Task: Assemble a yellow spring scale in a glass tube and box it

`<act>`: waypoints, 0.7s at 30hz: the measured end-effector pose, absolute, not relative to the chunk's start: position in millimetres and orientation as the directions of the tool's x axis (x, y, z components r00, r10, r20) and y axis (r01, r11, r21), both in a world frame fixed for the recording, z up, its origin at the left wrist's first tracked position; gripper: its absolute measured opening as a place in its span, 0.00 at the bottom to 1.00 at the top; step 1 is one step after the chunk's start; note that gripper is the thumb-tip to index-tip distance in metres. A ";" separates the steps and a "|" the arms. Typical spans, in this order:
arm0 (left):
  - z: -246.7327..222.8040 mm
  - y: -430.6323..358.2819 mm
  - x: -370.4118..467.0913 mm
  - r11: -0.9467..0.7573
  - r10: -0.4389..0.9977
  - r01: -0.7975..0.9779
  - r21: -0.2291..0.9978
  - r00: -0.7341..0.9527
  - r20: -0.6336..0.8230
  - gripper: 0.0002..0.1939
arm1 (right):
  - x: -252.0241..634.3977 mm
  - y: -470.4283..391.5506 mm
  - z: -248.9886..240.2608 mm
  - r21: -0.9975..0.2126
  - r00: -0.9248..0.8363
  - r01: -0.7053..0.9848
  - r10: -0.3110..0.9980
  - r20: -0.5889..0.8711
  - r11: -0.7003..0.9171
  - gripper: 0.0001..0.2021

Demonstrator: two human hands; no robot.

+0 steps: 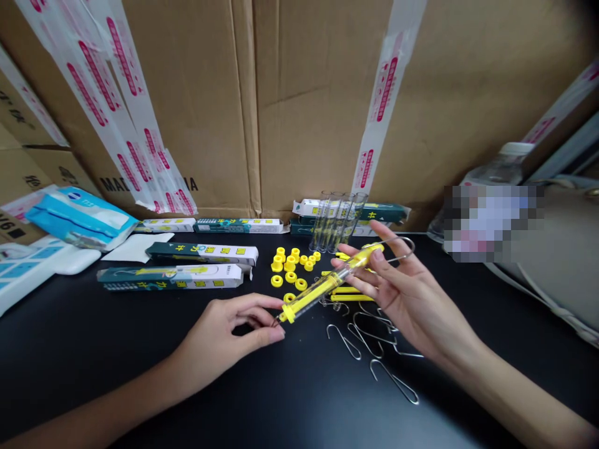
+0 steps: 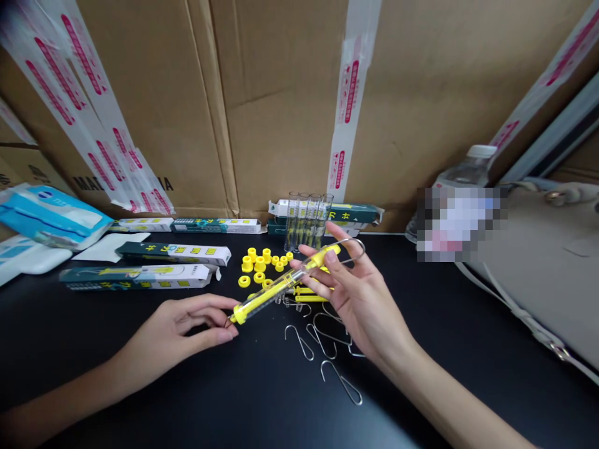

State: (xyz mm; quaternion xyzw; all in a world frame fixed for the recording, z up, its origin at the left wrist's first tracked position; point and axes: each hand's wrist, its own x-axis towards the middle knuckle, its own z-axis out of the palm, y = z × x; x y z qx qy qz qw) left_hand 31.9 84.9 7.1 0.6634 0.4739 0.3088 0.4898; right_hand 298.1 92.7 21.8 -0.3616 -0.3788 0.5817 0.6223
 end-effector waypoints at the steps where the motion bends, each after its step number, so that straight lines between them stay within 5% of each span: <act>1: 7.4 84.2 32.2 -0.079 0.924 0.337 0.938 0.377 -0.058 0.17 | 297.9 92.2 22.1 -0.901 0.039 -0.425 0.996 0.081 0.090 0.17; 8: 11.0 82.4 32.6 -0.098 0.913 0.402 0.910 0.401 -0.078 0.15 | 287.7 82.9 21.1 -0.934 -0.056 -0.314 0.979 0.195 0.169 0.12; 15: 8.6 80.1 33.4 -0.110 0.912 0.442 0.890 0.401 -0.086 0.12 | 280.0 79.9 15.8 -0.938 -0.151 -0.315 0.968 0.200 0.144 0.24; 19: 8.1 80.3 32.9 -0.107 0.913 0.441 0.891 0.398 -0.087 0.12 | 276.9 78.6 16.1 -0.940 -0.078 -0.293 0.976 0.204 0.173 0.22; 21: 8.9 80.0 33.1 -0.109 0.913 0.445 0.889 0.398 -0.087 0.12 | 275.2 77.3 17.7 -0.947 -0.043 -0.260 0.977 0.208 0.190 0.30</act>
